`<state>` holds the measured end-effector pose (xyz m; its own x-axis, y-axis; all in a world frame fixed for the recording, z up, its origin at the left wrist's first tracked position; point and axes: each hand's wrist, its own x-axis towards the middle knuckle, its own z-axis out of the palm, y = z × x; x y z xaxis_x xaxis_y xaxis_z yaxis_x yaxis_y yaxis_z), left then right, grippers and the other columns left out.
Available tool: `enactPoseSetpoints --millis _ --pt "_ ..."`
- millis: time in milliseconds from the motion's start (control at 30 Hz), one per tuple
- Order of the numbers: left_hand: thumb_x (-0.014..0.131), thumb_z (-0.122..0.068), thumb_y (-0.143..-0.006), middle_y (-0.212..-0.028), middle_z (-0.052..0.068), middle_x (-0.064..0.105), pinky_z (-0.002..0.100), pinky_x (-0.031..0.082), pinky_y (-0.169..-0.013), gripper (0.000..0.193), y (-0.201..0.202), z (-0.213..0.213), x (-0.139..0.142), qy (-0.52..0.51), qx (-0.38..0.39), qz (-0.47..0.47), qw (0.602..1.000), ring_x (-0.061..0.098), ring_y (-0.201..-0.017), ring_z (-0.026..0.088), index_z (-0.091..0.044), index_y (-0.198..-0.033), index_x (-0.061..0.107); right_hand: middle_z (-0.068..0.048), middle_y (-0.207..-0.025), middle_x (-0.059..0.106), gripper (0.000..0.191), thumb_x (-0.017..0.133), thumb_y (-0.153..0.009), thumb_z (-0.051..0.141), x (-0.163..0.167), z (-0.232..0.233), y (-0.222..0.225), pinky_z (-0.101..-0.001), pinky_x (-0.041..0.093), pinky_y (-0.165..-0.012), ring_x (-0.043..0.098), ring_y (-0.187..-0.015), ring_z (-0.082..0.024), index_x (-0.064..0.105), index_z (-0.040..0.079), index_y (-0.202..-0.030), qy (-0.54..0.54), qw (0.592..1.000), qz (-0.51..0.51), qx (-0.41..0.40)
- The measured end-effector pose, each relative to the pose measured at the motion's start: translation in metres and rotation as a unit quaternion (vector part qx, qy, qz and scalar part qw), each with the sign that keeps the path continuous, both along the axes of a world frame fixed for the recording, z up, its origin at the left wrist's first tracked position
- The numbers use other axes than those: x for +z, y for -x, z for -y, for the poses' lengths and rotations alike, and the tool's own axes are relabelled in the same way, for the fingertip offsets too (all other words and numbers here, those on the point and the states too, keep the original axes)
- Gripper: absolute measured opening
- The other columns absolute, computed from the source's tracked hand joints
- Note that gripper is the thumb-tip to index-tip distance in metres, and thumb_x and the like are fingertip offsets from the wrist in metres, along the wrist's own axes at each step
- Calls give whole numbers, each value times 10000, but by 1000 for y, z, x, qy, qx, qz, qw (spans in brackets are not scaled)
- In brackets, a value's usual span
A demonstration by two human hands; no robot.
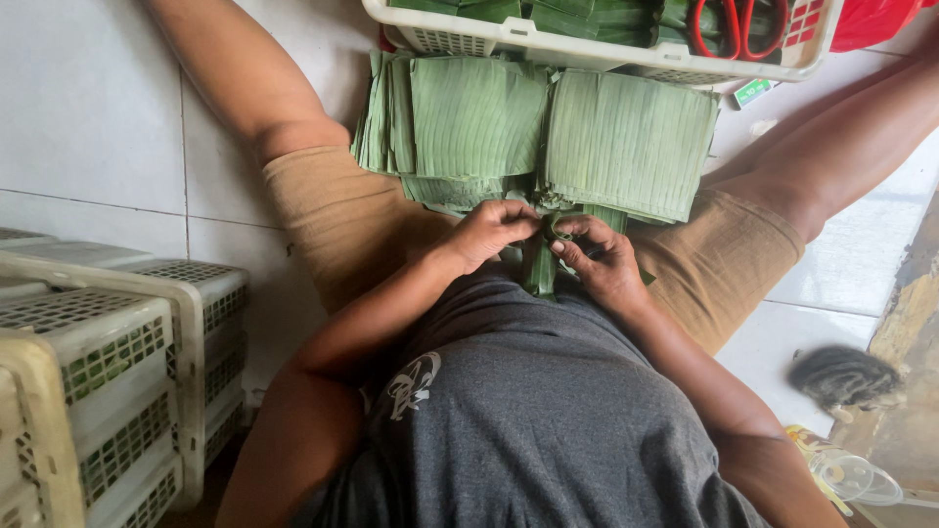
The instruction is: The person sits on the floor and folds cut banana leaf pieces, rolling and creasing them into cone-shaped leaf pouches by hand. Finished folded pieces are placed into a plastic crate holding a stack of completed leaf wraps, and new flat leaf pieces are taken from a pile to repeat the folding.
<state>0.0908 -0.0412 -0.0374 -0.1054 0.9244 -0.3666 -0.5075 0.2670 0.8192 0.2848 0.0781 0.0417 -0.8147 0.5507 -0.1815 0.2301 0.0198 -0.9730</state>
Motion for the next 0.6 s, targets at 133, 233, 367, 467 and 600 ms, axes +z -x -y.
enactPoseSetpoints --millis 133,233,367,467,600 --pt "697 -77 -957 -991 77 741 295 574 -802 142 -5 2 48 -72 65 -317 943 722 -906 170 -17 -1086 693 -82 -1116 723 233 712 -971 70 -3 4 -1 -282 552 -898 672 -1027 -149 704 25 -1199 -49 998 40 -14" --pt "749 -102 -936 -977 123 741 301 581 -777 168 -8 6 81 -120 71 -434 890 749 -887 225 -12 -1068 696 -96 -1058 741 202 750 -956 68 -2 5 -1 -287 558 -869 694 -974 -133 724 22 -1151 -144 989 33 -18" --pt "867 -174 -817 -888 138 711 331 559 -723 336 -7 1 99 -115 52 -441 889 722 -805 245 17 -1011 671 -97 -1032 744 219 737 -970 70 2 9 4 -278 552 -842 681 -928 -128 697 15 -1178 -143 988 51 -34" --pt "828 -174 -869 -929 93 736 313 590 -744 290 -7 -3 97 -95 40 -357 929 751 -830 208 -3 -1045 675 -73 -952 737 238 746 -970 100 7 11 9 -264 555 -753 660 -808 -117 663 19 -1177 -100 987 107 -71" --pt "813 -155 -884 -932 99 712 326 579 -730 244 -8 -3 85 -114 52 -388 913 736 -824 221 -12 -1030 679 -73 -969 728 247 704 -992 76 11 11 8 -270 554 -774 665 -853 -113 673 24 -1232 -108 988 91 -64"
